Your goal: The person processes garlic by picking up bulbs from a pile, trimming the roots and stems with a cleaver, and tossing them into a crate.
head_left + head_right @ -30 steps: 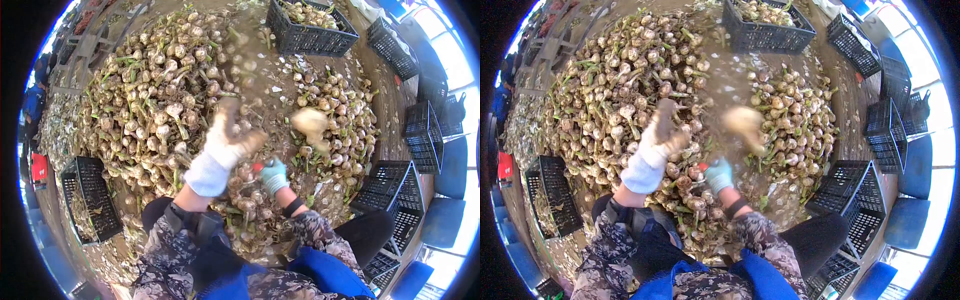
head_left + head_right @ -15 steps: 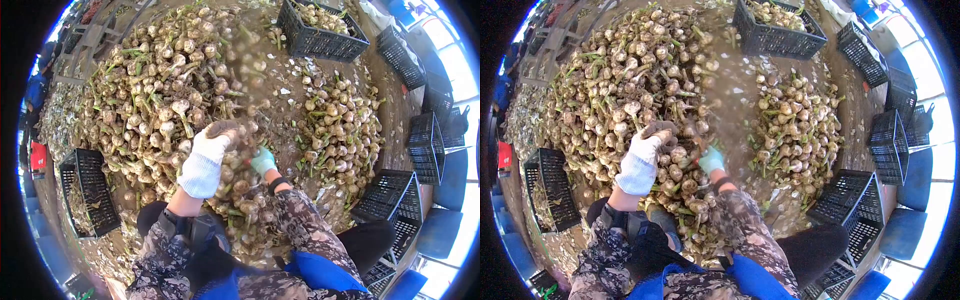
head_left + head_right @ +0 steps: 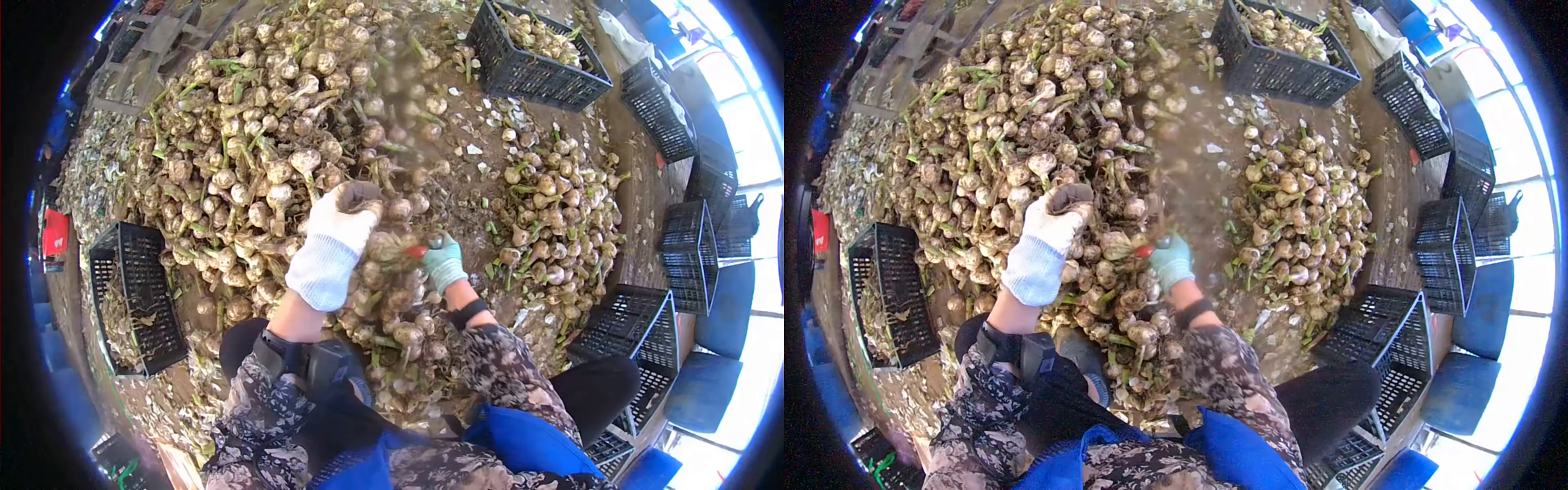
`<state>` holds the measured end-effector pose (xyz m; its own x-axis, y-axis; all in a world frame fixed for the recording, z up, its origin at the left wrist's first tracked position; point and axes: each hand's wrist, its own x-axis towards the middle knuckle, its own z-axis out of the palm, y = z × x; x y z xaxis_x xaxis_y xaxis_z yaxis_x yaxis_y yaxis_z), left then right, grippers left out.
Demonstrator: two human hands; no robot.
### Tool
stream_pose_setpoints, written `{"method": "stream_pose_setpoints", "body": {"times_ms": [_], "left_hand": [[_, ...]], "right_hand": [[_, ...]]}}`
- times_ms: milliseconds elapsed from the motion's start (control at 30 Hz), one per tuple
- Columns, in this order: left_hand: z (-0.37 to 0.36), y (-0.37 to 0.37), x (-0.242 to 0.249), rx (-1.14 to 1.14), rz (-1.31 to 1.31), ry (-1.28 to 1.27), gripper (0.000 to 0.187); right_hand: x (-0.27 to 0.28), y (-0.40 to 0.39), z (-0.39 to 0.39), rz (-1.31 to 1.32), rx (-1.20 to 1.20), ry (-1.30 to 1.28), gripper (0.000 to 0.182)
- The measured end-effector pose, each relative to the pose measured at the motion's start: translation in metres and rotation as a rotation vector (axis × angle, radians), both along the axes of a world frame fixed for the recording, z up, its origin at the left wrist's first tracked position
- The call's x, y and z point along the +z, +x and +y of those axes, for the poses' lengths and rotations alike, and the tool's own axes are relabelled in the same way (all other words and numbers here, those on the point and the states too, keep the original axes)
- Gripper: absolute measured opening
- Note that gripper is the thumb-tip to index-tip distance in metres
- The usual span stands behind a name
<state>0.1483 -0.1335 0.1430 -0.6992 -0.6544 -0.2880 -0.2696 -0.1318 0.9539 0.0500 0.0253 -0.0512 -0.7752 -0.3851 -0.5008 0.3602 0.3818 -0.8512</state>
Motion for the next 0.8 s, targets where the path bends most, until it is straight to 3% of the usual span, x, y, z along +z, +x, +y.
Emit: {"method": "stream_pose_setpoints", "body": {"times_ms": [33,67,133,233,267,300,333,400,433,467,533,633,733,800], "left_hand": [[0.000,-0.001,0.010,-0.013,-0.077,-0.011,0.022],[0.000,0.000,0.005,-0.049,-0.119,-0.068,0.023],[0.001,-0.002,-0.007,-0.123,-0.193,-0.193,0.025],[0.011,-0.007,0.018,-0.373,-0.105,0.264,0.037],[0.017,0.000,0.037,-0.539,-0.175,0.129,0.041],[0.018,0.000,0.002,-0.526,-0.097,0.213,0.046],[0.018,0.003,0.022,-0.544,-0.159,0.170,0.046],[0.018,0.013,0.035,-0.446,0.151,0.438,0.042],[0.019,0.012,0.041,-0.439,0.241,0.483,0.039],[0.020,0.016,0.049,-0.419,0.276,0.593,0.041],[0.025,0.016,0.047,-0.368,0.403,0.570,0.043],[0.032,0.013,0.029,-0.401,0.385,0.118,0.048],[0.041,0.015,0.016,-0.432,0.304,0.077,0.056],[0.047,0.025,0.016,-0.413,0.476,0.549,0.042]], "right_hand": [[0.012,-0.004,0.006,-0.037,-0.064,-0.110,0.040],[0.089,0.007,0.004,0.108,-0.036,-0.082,0.031],[0.141,0.010,0.010,0.119,0.018,-0.234,0.041],[0.199,0.017,0.004,0.170,0.117,-0.371,0.048],[0.208,0.019,0.002,0.193,0.152,-0.400,0.050],[0.203,0.020,0.005,0.295,0.195,-0.356,0.048],[0.192,0.015,0.010,0.131,0.156,-0.561,0.045],[0.182,-0.005,0.018,-0.196,0.094,-0.967,0.040],[0.187,-0.011,0.023,-0.214,-0.014,-0.747,0.030],[0.192,-0.013,0.029,-0.089,0.018,-0.700,0.028],[0.229,0.002,0.035,0.142,0.075,-0.595,0.023],[0.250,0.010,0.046,0.411,0.333,-0.316,0.027],[0.260,0.023,0.043,0.730,0.508,-0.043,0.034],[0.289,0.032,0.044,0.952,0.716,0.229,0.031]]}}
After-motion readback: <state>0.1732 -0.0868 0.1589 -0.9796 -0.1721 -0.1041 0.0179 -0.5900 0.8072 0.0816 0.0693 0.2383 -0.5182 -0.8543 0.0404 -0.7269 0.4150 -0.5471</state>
